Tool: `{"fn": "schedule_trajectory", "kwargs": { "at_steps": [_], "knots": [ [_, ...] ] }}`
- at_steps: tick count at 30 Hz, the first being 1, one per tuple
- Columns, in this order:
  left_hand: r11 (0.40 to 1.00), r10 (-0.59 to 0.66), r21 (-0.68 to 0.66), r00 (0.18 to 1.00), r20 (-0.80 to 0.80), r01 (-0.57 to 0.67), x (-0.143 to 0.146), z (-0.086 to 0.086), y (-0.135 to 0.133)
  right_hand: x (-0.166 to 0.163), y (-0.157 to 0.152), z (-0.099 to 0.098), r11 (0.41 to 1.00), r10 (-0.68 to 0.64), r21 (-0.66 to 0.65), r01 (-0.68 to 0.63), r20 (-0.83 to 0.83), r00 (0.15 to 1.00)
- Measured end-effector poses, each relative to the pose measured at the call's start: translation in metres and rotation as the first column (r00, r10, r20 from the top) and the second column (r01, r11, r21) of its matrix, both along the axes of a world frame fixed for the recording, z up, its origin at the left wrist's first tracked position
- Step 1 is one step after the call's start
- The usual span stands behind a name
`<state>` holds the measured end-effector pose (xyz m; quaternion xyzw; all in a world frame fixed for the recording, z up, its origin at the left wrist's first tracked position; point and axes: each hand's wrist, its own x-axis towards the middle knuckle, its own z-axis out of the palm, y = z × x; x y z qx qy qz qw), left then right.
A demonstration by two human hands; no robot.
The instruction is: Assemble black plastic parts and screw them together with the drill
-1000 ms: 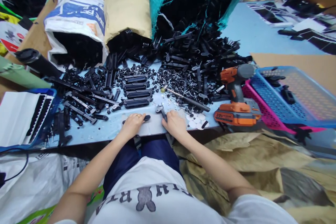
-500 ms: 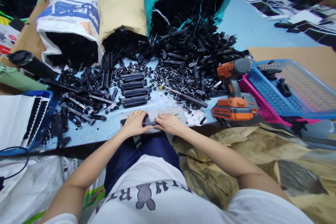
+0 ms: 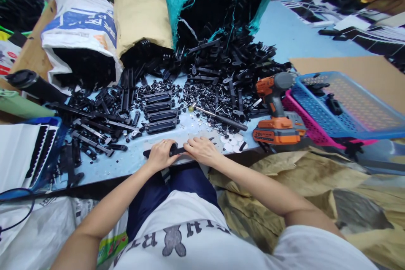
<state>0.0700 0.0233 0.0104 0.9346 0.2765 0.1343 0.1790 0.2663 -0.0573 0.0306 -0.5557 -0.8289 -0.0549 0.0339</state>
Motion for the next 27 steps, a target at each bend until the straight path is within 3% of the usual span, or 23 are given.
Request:
{"fn": "schedule_trajectory", "kwargs": {
  "at_steps": [4, 8, 12, 15, 19, 21, 23, 25, 27],
  "knots": [
    [0.997, -0.08, -0.001, 0.994, -0.068, 0.08, 0.035, 0.013, 0.007, 0.025, -0.008, -0.017, 0.999, -0.033, 0.039, 0.035, -0.07, 0.997],
    [1.0, -0.018, 0.019, 0.996, -0.086, 0.02, 0.108, 0.025, 0.034, 0.044, -0.022, -0.027, 0.996, -0.075, 0.035, 0.081, -0.149, 0.986],
    [0.996, 0.091, -0.01, 0.983, -0.158, -0.093, 0.171, 0.02, 0.059, 0.048, -0.037, -0.029, 0.995, -0.091, 0.016, 0.096, -0.184, 0.979],
    [0.992, 0.118, -0.018, 0.979, -0.167, -0.122, 0.192, 0.014, 0.062, 0.056, -0.037, -0.026, 0.992, -0.112, 0.034, 0.122, -0.21, 0.971],
    [0.993, 0.111, -0.022, 0.987, -0.119, -0.115, 0.181, 0.023, 0.054, 0.087, -0.004, -0.011, 0.937, -0.289, 0.108, 0.332, -0.294, 0.911],
    [0.991, 0.121, -0.048, 0.992, -0.044, -0.123, 0.158, 0.033, 0.05, 0.104, 0.025, -0.002, 0.891, -0.404, 0.087, 0.446, -0.297, 0.865],
    [0.969, 0.187, -0.183, 0.975, 0.119, -0.163, 0.123, 0.041, 0.048, 0.116, 0.054, 0.007, 0.849, -0.511, 0.007, 0.528, -0.242, 0.825],
    [0.876, 0.356, -0.435, 0.886, 0.298, -0.206, 0.081, 0.044, 0.045, 0.123, 0.08, 0.013, 0.804, -0.595, -0.099, 0.587, -0.167, 0.786],
    [0.693, 0.569, -0.691, 0.743, 0.352, -0.203, 0.037, 0.04, 0.04, 0.125, 0.098, 0.015, 0.761, -0.646, -0.176, 0.625, -0.117, 0.754]
  ]
}}
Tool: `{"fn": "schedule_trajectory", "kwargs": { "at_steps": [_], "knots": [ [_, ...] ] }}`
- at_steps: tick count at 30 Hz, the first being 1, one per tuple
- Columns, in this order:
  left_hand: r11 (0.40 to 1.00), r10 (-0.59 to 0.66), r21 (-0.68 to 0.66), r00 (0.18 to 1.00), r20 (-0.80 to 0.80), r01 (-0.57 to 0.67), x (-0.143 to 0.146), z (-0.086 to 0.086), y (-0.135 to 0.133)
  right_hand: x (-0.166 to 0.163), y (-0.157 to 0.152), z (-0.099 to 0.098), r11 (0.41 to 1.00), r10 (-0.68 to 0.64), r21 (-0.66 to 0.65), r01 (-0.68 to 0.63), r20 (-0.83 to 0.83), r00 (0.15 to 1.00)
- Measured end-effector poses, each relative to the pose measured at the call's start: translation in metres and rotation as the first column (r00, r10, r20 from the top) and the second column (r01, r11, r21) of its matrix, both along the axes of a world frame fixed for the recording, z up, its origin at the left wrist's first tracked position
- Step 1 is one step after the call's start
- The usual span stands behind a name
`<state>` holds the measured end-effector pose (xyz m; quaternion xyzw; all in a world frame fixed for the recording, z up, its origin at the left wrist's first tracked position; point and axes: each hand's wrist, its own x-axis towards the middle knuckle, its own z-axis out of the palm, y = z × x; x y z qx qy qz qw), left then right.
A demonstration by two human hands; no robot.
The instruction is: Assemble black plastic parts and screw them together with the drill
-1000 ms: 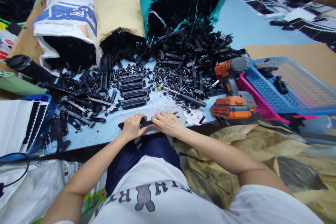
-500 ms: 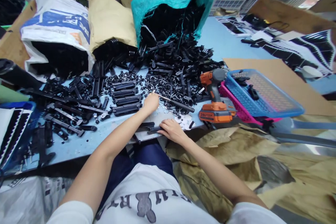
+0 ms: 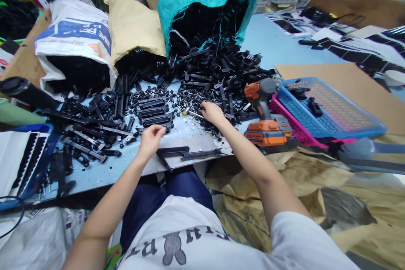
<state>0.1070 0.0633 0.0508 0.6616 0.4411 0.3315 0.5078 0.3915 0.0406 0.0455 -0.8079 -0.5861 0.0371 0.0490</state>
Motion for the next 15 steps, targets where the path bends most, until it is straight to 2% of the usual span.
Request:
{"fn": "schedule_trajectory", "kwargs": {
  "at_steps": [1, 3, 6, 9, 12, 15],
  "knots": [
    [0.989, 0.069, -0.134, 0.995, 0.078, -0.058, -0.02, -0.003, -0.004, 0.0, 0.006, 0.0, 1.0, -0.018, -0.025, 0.018, -0.004, 1.0],
    [0.923, 0.187, -0.367, 0.967, 0.175, -0.112, -0.051, -0.012, -0.012, -0.001, 0.015, -0.002, 0.997, -0.053, -0.051, 0.053, 0.005, 0.999],
    [0.82, 0.272, -0.563, 0.935, 0.228, -0.101, -0.072, -0.024, -0.026, -0.004, 0.021, -0.006, 0.994, -0.083, -0.07, 0.086, 0.045, 0.996],
    [0.778, 0.285, -0.624, 0.924, 0.253, -0.069, -0.07, -0.033, -0.032, -0.006, 0.018, -0.008, 0.996, -0.066, -0.049, 0.069, 0.057, 0.996],
    [0.79, 0.266, -0.611, 0.927, 0.265, -0.052, -0.064, -0.038, -0.031, -0.004, 0.009, -0.008, 0.999, -0.039, 0.009, 0.039, 0.056, 0.998],
    [0.815, 0.228, -0.576, 0.946, 0.23, -0.056, -0.06, -0.043, -0.028, -0.002, -0.003, -0.005, 0.992, -0.025, 0.123, 0.02, 0.04, 0.999]
  ]
}}
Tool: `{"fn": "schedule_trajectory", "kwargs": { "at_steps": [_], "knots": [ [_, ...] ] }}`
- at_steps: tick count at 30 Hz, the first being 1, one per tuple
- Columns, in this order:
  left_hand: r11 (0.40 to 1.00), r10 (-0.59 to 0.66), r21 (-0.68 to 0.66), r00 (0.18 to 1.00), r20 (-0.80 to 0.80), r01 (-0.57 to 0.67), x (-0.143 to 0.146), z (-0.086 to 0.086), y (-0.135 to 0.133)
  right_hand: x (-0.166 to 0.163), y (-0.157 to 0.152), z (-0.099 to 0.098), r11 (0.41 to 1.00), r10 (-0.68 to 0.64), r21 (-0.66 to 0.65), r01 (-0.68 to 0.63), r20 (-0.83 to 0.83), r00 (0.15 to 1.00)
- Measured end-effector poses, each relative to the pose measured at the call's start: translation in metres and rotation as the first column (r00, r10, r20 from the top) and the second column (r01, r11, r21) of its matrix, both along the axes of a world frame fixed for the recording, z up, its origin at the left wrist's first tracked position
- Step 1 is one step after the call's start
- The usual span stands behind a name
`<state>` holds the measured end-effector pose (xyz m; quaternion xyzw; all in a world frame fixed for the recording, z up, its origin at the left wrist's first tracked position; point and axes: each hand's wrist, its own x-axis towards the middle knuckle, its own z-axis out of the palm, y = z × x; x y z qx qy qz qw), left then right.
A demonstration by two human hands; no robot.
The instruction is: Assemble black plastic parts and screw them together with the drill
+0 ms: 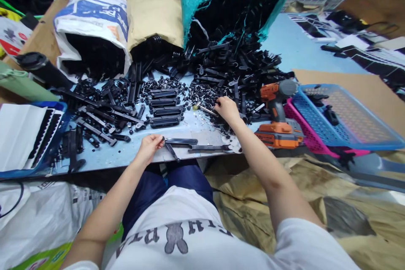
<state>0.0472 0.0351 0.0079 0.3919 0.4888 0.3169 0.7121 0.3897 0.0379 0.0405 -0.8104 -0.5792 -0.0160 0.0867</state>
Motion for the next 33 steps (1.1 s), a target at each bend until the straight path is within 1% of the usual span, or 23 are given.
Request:
{"fn": "schedule_trajectory", "kwargs": {
  "at_steps": [2, 5, 7, 9, 10, 12, 13, 15, 17, 19, 20, 21, 22, 23, 24, 25, 26, 27, 28, 29, 30, 32, 33],
  "knots": [
    [0.999, -0.027, 0.035, 0.998, -0.062, 0.029, 0.002, -0.002, 0.001, -0.001, -0.009, 0.005, 0.994, 0.031, 0.104, -0.027, -0.041, 0.999],
    [0.986, -0.059, 0.143, 0.986, -0.155, 0.081, 0.004, -0.002, 0.0, -0.014, -0.029, 0.015, 0.961, 0.135, 0.262, -0.09, -0.159, 0.978],
    [0.97, -0.059, 0.222, 0.981, -0.185, 0.1, 0.006, 0.0, 0.0, -0.03, -0.046, 0.021, 0.944, 0.214, 0.307, -0.122, -0.283, 0.935],
    [0.956, -0.051, 0.274, 0.98, -0.194, 0.104, 0.006, 0.003, 0.001, -0.049, -0.063, 0.024, 0.943, 0.283, 0.288, -0.169, -0.42, 0.862],
    [0.954, -0.059, 0.279, 0.979, -0.193, 0.113, 0.007, 0.004, 0.001, -0.059, -0.07, 0.025, 0.943, 0.311, 0.265, -0.202, -0.478, 0.822],
    [0.954, -0.111, 0.256, 0.976, -0.188, 0.158, 0.007, 0.006, 0.001, -0.074, -0.082, 0.024, 0.935, 0.354, 0.218, -0.279, -0.55, 0.756],
    [0.954, -0.137, 0.239, 0.973, -0.185, 0.18, 0.008, 0.007, 0.001, -0.08, -0.086, 0.023, 0.929, 0.369, 0.201, -0.311, -0.564, 0.739],
    [0.953, -0.149, 0.234, 0.97, -0.19, 0.192, 0.009, 0.006, 0.0, -0.087, -0.089, 0.02, 0.915, 0.398, 0.18, -0.362, -0.557, 0.729],
    [0.947, -0.126, 0.266, 0.969, -0.213, 0.182, 0.009, 0.003, 0.0, -0.09, -0.089, 0.018, 0.897, 0.434, 0.174, -0.405, -0.51, 0.743],
    [0.925, -0.115, 0.325, 0.96, -0.257, 0.198, 0.008, 0.0, -0.002, -0.091, -0.087, 0.018, 0.872, 0.482, 0.161, -0.462, -0.443, 0.756],
    [0.902, -0.088, 0.381, 0.951, -0.297, 0.202, 0.007, -0.001, -0.004, -0.092, -0.086, 0.018, 0.857, 0.508, 0.144, -0.496, -0.405, 0.76],
    [0.865, -0.027, 0.461, 0.937, -0.348, 0.196, 0.006, -0.001, -0.008, -0.093, -0.086, 0.017, 0.841, 0.533, 0.123, -0.527, -0.363, 0.764],
    [0.804, 0.057, 0.562, 0.915, -0.399, 0.195, 0.005, 0.0, -0.012, -0.095, -0.086, 0.017, 0.824, 0.557, 0.1, -0.557, -0.317, 0.768],
    [0.712, 0.137, 0.667, 0.888, -0.438, 0.219, 0.006, 0.002, -0.018, -0.096, -0.087, 0.016, 0.81, 0.579, 0.079, -0.582, -0.27, 0.769],
    [0.594, 0.18, 0.752, 0.864, -0.47, 0.285, 0.009, 0.004, -0.025, -0.097, -0.088, 0.015, 0.798, 0.596, 0.063, -0.599, -0.225, 0.771],
    [0.462, 0.173, 0.798, 0.844, -0.508, 0.386, 0.013, 0.006, -0.032, -0.098, -0.089, 0.013, 0.791, 0.608, 0.056, -0.609, -0.187, 0.772],
    [0.327, 0.122, 0.802, 0.819, -0.561, 0.5, 0.02, 0.008, -0.038, -0.099, -0.092, 0.01, 0.786, 0.616, 0.06, -0.615, -0.159, 0.772],
    [0.205, 0.057, 0.769, 0.777, -0.627, 0.605, 0.029, 0.009, -0.042, -0.099, -0.094, 0.007, 0.784, 0.62, 0.076, -0.616, -0.144, 0.772],
    [0.116, 0.013, 0.717, 0.721, -0.693, 0.687, 0.039, 0.01, -0.045, -0.099, -0.097, 0.004, 0.784, 0.621, 0.101, -0.612, -0.138, 0.772],
    [0.069, -0.007, 0.658, 0.66, -0.751, 0.75, 0.049, 0.011, -0.045, -0.098, -0.1, 0.001, 0.782, 0.622, 0.133, -0.608, -0.138, 0.77],
    [0.055, -0.014, 0.6, 0.602, -0.799, 0.798, 0.058, 0.011, -0.044, -0.097, -0.103, -0.003, 0.778, 0.627, 0.167, -0.605, -0.143, 0.766],
    [0.064, -0.022, 0.516, 0.518, -0.855, 0.854, 0.071, 0.01, -0.035, -0.095, -0.107, -0.01, 0.768, 0.635, 0.23, -0.597, -0.151, 0.758],
    [0.068, -0.028, 0.494, 0.497, -0.867, 0.867, 0.074, 0.009, -0.029, -0.095, -0.108, -0.014, 0.764, 0.637, 0.254, -0.592, -0.153, 0.756]
  ]
}}
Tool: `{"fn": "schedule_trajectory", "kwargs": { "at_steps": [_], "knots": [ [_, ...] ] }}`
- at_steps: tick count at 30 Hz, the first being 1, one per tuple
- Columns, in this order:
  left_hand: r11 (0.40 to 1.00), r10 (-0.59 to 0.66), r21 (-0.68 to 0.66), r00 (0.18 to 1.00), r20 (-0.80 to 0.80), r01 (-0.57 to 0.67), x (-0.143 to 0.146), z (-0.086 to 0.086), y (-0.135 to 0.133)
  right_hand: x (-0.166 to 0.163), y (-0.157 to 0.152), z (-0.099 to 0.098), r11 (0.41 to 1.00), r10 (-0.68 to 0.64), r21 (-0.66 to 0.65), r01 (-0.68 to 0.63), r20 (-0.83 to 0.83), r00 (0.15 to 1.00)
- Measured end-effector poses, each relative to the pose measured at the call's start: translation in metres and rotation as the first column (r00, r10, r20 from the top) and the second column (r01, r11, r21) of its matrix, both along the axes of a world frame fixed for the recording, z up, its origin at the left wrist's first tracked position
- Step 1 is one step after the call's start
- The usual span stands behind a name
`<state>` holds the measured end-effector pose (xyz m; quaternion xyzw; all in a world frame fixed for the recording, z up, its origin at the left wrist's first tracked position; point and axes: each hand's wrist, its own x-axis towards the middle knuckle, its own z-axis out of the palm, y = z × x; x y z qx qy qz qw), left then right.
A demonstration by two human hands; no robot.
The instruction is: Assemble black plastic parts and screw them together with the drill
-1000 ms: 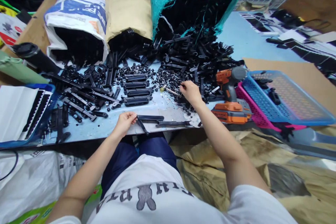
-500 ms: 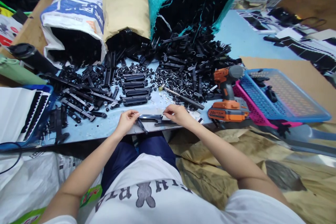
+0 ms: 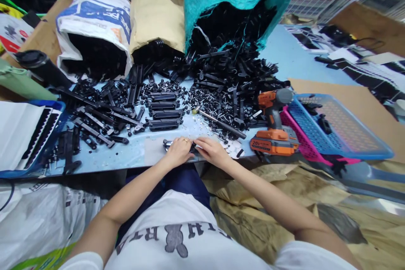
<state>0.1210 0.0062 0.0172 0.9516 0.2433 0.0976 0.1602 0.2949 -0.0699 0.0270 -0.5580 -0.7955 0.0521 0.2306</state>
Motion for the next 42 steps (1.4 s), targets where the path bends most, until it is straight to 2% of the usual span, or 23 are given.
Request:
{"fn": "schedule_trajectory", "kwargs": {
  "at_steps": [5, 10, 13, 15, 17, 19, 21, 22, 25, 29, 31, 36, 42],
  "knots": [
    [0.997, 0.073, 0.037, 0.997, 0.018, -0.074, -0.014, -0.005, 0.022, -0.001, 0.012, -0.025, 0.999, 0.049, 0.013, -0.048, -0.026, 0.998],
    [0.992, 0.124, -0.006, 0.992, 0.013, -0.124, -0.018, -0.012, 0.024, 0.007, 0.03, -0.047, 0.988, 0.152, -0.015, -0.152, 0.003, 0.988],
    [0.993, 0.118, 0.001, 0.991, 0.064, -0.118, -0.019, -0.01, 0.019, 0.016, 0.033, -0.045, 0.974, 0.223, -0.043, -0.222, 0.042, 0.974],
    [0.993, 0.107, 0.04, 0.985, 0.139, -0.113, -0.027, -0.008, 0.009, 0.016, 0.033, -0.037, 0.976, 0.219, -0.034, -0.217, 0.063, 0.974],
    [0.974, 0.191, 0.085, 0.964, 0.185, -0.209, -0.04, -0.009, -0.004, 0.005, 0.034, -0.029, 0.982, 0.188, 0.026, -0.189, 0.059, 0.98],
    [0.898, 0.416, 0.099, 0.9, 0.134, -0.429, -0.053, -0.013, -0.019, -0.017, 0.039, -0.023, 0.977, 0.183, 0.103, -0.185, 0.021, 0.983],
    [0.768, 0.637, 0.093, 0.771, -0.006, -0.634, -0.062, -0.016, -0.029, -0.046, 0.048, -0.022, 0.961, 0.239, 0.149, -0.234, -0.012, 0.971],
    [0.716, 0.698, 0.083, 0.711, -0.084, -0.693, -0.063, -0.016, -0.031, -0.059, 0.053, -0.022, 0.95, 0.279, 0.15, -0.274, -0.016, 0.96],
    [0.649, 0.735, -0.001, 0.628, -0.254, -0.761, -0.059, -0.016, -0.031, -0.087, 0.068, -0.025, 0.935, 0.343, 0.107, -0.338, -0.04, 0.938],
    [0.586, 0.755, -0.09, 0.582, -0.302, -0.806, -0.05, -0.015, -0.024, -0.091, 0.077, -0.027, 0.952, 0.305, 0.063, -0.3, -0.115, 0.945],
    [0.578, 0.765, -0.084, 0.575, -0.289, -0.812, -0.052, -0.017, -0.022, -0.088, 0.077, -0.027, 0.955, 0.295, 0.057, -0.29, -0.125, 0.947],
    [0.653, 0.734, -0.006, 0.635, -0.241, -0.758, -0.066, -0.025, -0.021, -0.089, 0.074, -0.028, 0.963, 0.271, 0.029, -0.269, -0.133, 0.953],
    [0.664, 0.733, 0.01, 0.648, -0.206, -0.748, -0.066, -0.029, -0.018, -0.095, 0.073, -0.03, 0.984, 0.178, -0.026, -0.179, -0.019, 0.984]
  ]
}}
